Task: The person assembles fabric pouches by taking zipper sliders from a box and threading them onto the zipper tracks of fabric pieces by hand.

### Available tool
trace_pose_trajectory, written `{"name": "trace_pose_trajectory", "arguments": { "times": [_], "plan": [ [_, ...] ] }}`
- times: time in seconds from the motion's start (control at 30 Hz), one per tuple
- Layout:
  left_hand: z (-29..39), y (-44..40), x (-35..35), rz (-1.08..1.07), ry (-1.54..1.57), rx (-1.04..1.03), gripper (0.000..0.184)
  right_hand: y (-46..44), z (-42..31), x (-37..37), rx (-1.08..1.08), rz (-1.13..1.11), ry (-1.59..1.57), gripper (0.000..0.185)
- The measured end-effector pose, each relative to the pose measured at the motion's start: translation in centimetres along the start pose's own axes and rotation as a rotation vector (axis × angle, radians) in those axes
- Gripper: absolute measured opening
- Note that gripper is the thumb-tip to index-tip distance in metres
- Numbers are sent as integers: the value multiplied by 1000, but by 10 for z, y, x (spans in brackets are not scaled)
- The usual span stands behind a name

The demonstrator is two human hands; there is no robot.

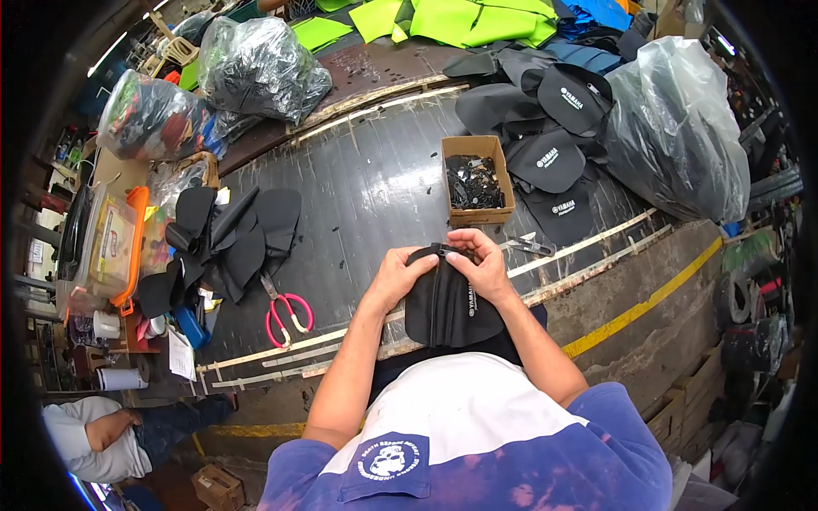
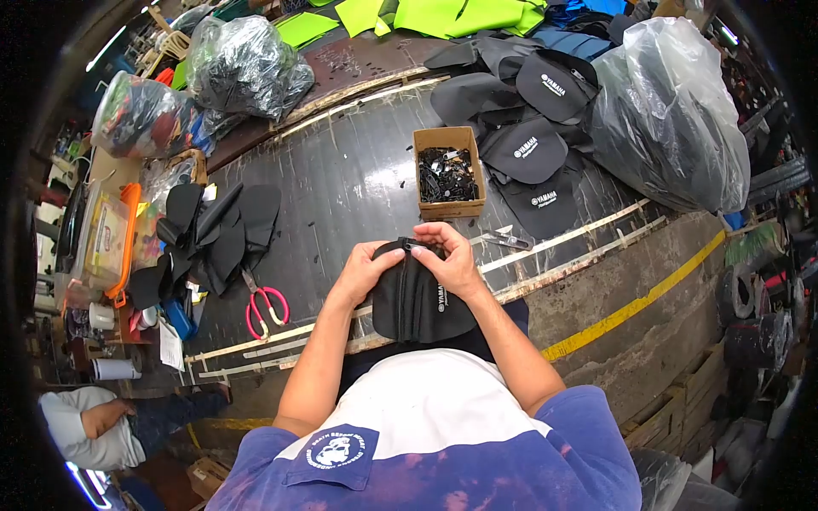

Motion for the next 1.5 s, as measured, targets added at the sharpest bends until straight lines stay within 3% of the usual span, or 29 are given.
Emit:
{"name": "trace_pose_trajectory", "arguments": {
  "times": [0.2, 0.3, 0.43, 0.73, 0.97, 1.27, 1.5],
  "plan": [
    [-3, 0, 1, -57, 145, 22, 28, 0, -5, 7, 100, 38, -11, 31],
    [-4, -1, 2, -71, 154, 17, 28, -4, -30, -1, 289, -60, 239, 24],
    [-4, 0, 3, -77, 175, -9, 27, -5, -39, -6, 300, -86, 366, 17],
    [-4, -1, 6, -65, 176, -13, 25, -1, -35, -5, 229, -55, 324, 13],
    [-3, 0, -1, -35, 126, -25, 27, 3, -60, -14, 421, -102, 580, 15],
    [-5, -3, 1, -3, 144, -41, 30, 2, -71, -22, 449, -153, 630, 17],
    [-5, -5, 3, 79, 60, -128, 31, 9, -90, -35, 493, -337, 778, 17]
  ]
}}
Point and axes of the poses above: each hand's wrist, its own y-axis away from the middle knuckle, its own x-axis out of the back of the hand, z = x × y, the point moved 9 cm from there along -y, towards the middle knuckle, and after that the axes turned 12 degrees about x, right-handed, at the moved point
